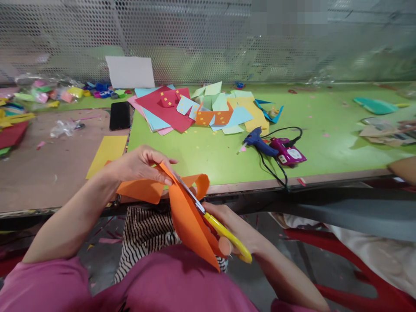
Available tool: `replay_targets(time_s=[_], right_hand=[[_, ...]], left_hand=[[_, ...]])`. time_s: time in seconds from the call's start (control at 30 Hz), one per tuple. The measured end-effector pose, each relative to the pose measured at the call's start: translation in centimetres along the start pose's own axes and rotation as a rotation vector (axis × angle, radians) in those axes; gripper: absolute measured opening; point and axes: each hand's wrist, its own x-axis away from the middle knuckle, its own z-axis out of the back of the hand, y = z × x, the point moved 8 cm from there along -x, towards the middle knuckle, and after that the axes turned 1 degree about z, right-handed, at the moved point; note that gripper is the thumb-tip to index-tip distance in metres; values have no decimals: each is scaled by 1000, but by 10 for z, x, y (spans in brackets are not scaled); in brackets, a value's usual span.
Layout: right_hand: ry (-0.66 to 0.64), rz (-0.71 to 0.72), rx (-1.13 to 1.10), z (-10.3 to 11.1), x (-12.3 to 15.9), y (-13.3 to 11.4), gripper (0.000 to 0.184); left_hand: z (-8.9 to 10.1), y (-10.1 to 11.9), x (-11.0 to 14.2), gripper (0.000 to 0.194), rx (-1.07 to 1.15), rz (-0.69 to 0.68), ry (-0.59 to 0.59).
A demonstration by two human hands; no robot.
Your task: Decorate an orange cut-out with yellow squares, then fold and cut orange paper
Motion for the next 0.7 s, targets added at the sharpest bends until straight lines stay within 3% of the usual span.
replay_targets(time_s=[0.33, 0.57, 0.7], right_hand=[[-19, 68, 0, 0, -4, -7, 92], [43, 24, -25, 3, -5, -2, 91], [38, 5, -83, -3, -7, 2, 77]], left_hand=[[-10, -8, 0, 14, 13, 89, -36], [-15, -8, -2, 10, -8, 127, -64], [-23, -7, -3, 12, -126, 104, -68]])
